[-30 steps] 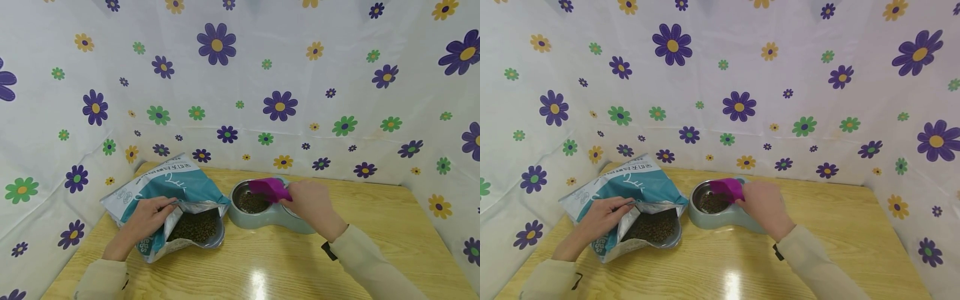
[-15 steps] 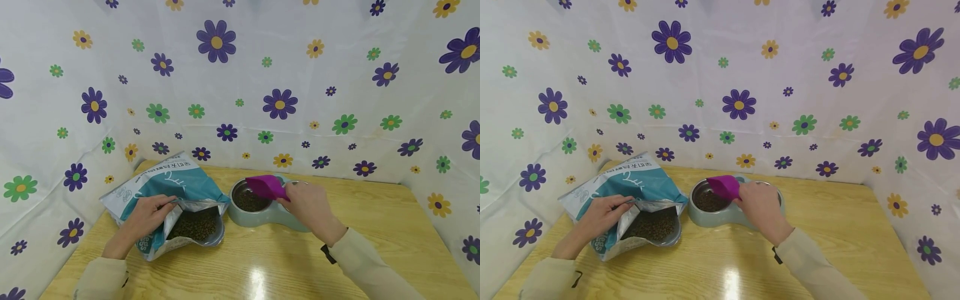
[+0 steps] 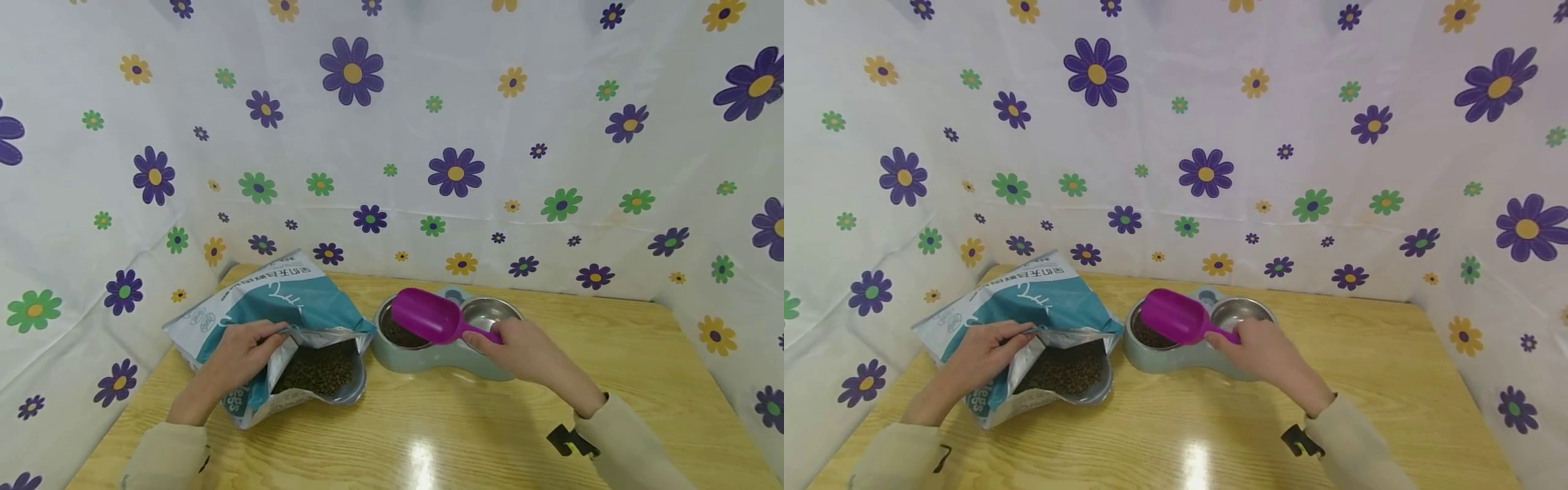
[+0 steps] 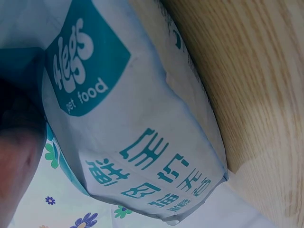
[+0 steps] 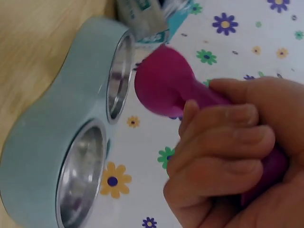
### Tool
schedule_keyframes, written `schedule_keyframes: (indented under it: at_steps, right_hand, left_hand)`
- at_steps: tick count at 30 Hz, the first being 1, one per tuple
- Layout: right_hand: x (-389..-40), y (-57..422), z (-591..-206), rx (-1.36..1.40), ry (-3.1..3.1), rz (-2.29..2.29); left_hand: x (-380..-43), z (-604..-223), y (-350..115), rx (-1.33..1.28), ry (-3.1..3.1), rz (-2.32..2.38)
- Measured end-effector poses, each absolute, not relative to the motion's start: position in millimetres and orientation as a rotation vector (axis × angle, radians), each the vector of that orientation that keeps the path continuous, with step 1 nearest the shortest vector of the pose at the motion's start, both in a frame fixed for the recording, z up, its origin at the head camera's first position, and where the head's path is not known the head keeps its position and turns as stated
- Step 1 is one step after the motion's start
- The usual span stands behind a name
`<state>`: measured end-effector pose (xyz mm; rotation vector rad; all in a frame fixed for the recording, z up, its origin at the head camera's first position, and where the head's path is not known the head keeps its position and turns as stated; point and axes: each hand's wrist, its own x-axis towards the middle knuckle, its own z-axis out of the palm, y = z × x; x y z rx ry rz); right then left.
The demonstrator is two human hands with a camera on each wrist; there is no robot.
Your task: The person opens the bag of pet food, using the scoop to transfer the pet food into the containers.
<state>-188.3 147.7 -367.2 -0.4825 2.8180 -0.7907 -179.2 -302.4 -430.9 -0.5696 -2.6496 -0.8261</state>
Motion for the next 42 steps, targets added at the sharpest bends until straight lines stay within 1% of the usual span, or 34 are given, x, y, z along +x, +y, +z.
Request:
schedule_keyframes:
  at_steps: [6,12,16,31,42]
  right_hand:
    - [-175,149,-365,-0.449,2.461,-0.968]
    - [-165,143,-371,-0.498,2.332,-1.01]
    - [-162,133,-376,-0.58,2.341,-0.989]
    - [-158,86,-373,-0.69,2.498,-0.719]
    - [-151,60,-363,-0.636,2.495,-0.64]
  left_hand:
    - [-179,-433,-304,-0.564,-2.651,-0.842]
    - [-180,-434,-303,-0.566,-2.656,-0.845]
    - [-180,-434,-304,-0.564,-2.649,-0.847]
    - [-182,-435,-305,-0.576,-2.617,-0.826]
    - [-180,-434,-303,-0.59,-2.598,-0.83]
